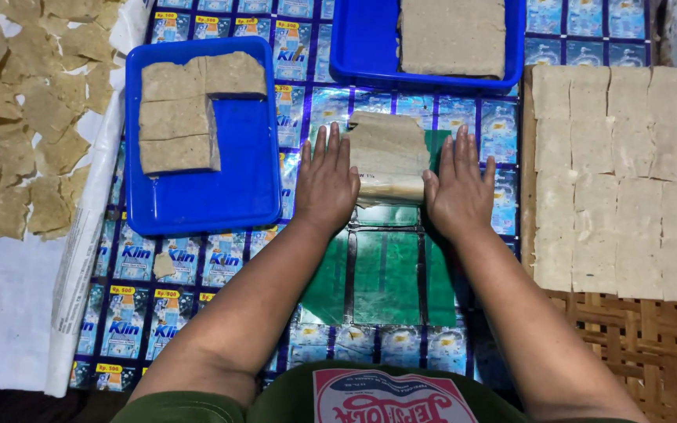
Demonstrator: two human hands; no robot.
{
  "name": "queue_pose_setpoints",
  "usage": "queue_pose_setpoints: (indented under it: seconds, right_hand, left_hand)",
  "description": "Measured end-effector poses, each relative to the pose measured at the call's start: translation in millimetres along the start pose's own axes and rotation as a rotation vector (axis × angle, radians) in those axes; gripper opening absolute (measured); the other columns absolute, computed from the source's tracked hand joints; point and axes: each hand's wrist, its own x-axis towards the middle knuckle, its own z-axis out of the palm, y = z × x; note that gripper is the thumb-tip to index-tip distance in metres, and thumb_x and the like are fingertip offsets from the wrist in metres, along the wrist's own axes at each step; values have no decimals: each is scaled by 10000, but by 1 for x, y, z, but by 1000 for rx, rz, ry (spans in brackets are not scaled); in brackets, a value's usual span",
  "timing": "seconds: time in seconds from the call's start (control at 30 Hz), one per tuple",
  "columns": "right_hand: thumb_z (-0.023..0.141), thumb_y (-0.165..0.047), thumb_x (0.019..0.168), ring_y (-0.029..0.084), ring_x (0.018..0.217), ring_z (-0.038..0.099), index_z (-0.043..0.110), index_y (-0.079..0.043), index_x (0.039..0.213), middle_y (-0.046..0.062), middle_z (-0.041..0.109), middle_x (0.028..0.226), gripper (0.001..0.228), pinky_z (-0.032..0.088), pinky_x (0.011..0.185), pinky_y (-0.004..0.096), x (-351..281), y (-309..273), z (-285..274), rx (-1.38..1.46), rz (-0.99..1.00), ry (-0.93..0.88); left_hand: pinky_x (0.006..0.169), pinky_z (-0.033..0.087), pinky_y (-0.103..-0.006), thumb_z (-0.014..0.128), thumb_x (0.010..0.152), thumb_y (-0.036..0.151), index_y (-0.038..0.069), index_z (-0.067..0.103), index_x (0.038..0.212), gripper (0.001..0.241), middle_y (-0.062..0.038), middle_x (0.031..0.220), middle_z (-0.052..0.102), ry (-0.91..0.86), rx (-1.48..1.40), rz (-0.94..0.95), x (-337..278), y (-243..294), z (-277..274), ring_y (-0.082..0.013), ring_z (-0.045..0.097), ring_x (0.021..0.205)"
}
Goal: Rolling and cutting dough into uniform square pieces for snack production.
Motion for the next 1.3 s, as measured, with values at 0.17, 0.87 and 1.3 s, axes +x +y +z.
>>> queue_pose_setpoints:
  seconds: [0.17, 0.87, 1.3]
  right_hand:
    - [308, -459, 1105, 381, 1578, 153, 248, 9, 1628, 245, 116, 1712, 704, 151, 1200, 610, -24, 1, 4, -35, -48, 34]
    - [317, -613, 1071, 378, 1548, 277, 312, -13, 1608, 248, 274, 1677, 805, 30, 1205, 691, -7, 11, 20, -52, -44, 31]
    - [321, -494, 1089, 290, 1582, -26, 247, -69, 1670, 154, 3, 1717, 724, -105, 1151, 702, 109, -5, -21, 10, 53, 54]
  left_hand:
    - [1259, 128, -554, 348, 1051, 328, 16, 403, 1547, 588, -231, 1659, 292, 96, -20, 51, -26, -1, 9, -389, 227, 1555]
    - [1198, 308, -514, 413, 1038, 404, 25, 510, 1442, 563, -216, 1530, 487, 251, 32, 3, -20, -2, 24, -384, 427, 1450]
    - [1249, -21, -554, 296, 1089, 335, -20, 142, 1621, 657, -191, 1704, 10, 33, 45, -155, 101, -14, -13, -314, -50, 1569]
